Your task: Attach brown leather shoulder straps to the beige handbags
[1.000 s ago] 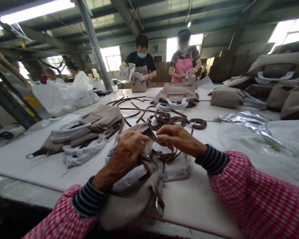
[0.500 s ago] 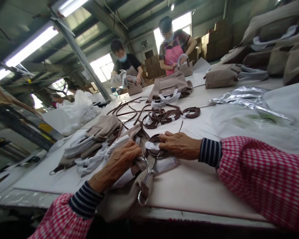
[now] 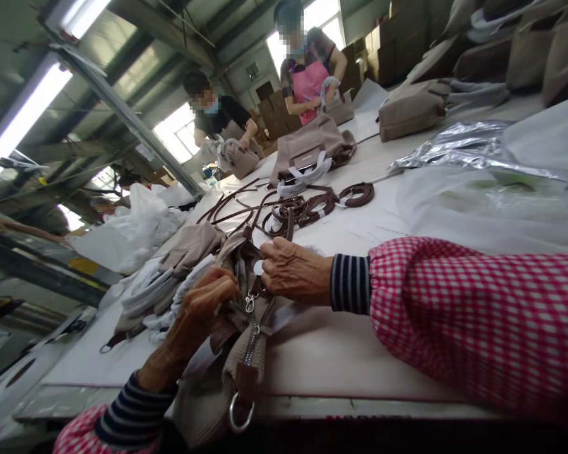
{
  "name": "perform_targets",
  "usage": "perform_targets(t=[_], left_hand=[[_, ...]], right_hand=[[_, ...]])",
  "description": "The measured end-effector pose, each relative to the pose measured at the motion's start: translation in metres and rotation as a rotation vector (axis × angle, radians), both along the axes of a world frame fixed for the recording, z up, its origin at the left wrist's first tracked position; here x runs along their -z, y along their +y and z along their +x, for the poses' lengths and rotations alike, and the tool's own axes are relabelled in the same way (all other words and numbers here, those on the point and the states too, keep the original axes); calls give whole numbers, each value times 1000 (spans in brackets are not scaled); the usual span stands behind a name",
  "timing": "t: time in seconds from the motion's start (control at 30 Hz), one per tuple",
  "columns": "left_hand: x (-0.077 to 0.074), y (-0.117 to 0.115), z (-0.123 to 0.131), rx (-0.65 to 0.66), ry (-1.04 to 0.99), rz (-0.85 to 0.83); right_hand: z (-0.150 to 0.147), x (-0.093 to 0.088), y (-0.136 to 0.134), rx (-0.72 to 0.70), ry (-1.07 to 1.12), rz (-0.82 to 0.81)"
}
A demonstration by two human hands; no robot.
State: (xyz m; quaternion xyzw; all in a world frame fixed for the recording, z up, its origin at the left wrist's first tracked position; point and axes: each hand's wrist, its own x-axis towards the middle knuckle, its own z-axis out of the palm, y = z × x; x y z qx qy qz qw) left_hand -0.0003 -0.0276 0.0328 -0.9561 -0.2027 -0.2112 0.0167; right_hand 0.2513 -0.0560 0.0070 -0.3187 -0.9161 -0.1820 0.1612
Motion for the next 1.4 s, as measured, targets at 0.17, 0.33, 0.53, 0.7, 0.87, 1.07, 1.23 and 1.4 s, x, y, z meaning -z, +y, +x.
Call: perform_targets(t=[0.17,0.33,0.53,0.7,0.87,1.07,1.23,1.4], left_hand=[[3,-8,6,23,-8,15],[-8,-6,7,80,-1,23],[-13,-2,2,85,83,-24],[-17,3,4,127,106,-21],[-25,3,13,166,96,-61],[-20,7,25,156,-45,-58],[-4,12,23,129,-123,-29],[7,16,19,157,-190,-14]], right_hand=[[-13,5,7,-29,-62,-107],[-14,9,8,-10,41,-108],[-8,-8,16,-98,-61,-220],[-13,-10,15,-112,-10,-230],[-23,7,15,-199,35,-225],[-37,12,35,-20,203,-286],[-36,26,40,-11,268,-351],[-11,19,39,0,196,-227]])
